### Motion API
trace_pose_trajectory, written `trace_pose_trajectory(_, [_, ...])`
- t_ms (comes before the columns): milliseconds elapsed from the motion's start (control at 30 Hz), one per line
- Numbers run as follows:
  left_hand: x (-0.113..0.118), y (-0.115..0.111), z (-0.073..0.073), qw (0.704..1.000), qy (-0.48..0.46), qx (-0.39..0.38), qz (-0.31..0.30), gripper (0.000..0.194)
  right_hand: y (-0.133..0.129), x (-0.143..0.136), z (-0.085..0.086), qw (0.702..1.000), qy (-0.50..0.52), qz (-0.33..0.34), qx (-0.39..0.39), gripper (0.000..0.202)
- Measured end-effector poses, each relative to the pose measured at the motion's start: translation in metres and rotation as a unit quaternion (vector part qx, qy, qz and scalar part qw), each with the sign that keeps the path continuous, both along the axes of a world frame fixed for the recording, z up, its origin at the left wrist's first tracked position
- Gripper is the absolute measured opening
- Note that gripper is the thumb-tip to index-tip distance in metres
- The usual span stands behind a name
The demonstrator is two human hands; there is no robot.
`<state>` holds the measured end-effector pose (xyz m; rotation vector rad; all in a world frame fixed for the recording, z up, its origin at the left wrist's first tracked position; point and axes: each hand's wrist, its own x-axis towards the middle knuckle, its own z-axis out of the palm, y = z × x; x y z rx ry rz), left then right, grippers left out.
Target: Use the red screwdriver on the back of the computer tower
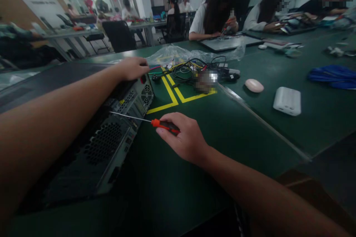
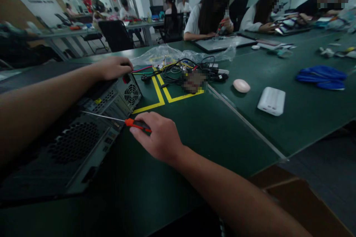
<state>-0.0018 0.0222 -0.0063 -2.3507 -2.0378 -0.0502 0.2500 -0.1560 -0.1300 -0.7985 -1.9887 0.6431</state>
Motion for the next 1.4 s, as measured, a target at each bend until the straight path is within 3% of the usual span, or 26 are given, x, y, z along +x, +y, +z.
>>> trace_pose_trajectory(200, [-0.0033, 0.0020, -0.0030, 1.000, -0.003, -0.001, 0.014, 0.059, -0.0023, -0.0019, 0.0049, 0.999, -0.034, 0.008, -0.036, 0.032])
trace_pose_trajectory(400, [-0.0037, 0.0016, -0.0016, 1.000, 0.011, -0.013, 0.007, 0.064, -0.0059, -0.0035, 0.0037, 0.996, -0.018, 0.016, -0.087, 0.027])
trace_pose_trajectory(700, [-0.0093, 0.0038, -0.0052, 1.000, -0.022, 0.006, -0.001, 0.043, -0.0042, -0.0003, 0.0066, 0.997, -0.023, 0.021, -0.070, 0.012])
trace_pose_trajectory(1200, [-0.0103, 0.0075, -0.0047, 0.999, -0.033, 0.012, 0.003, 0.057, -0.0036, 0.0001, 0.0052, 0.997, -0.019, 0.022, -0.067, 0.012])
trace_pose_trajectory(1400, [-0.0050, 0.0028, -0.0013, 0.999, -0.039, 0.013, -0.003, 0.055, -0.0025, 0.0012, 0.0049, 0.998, -0.011, 0.020, -0.060, 0.011])
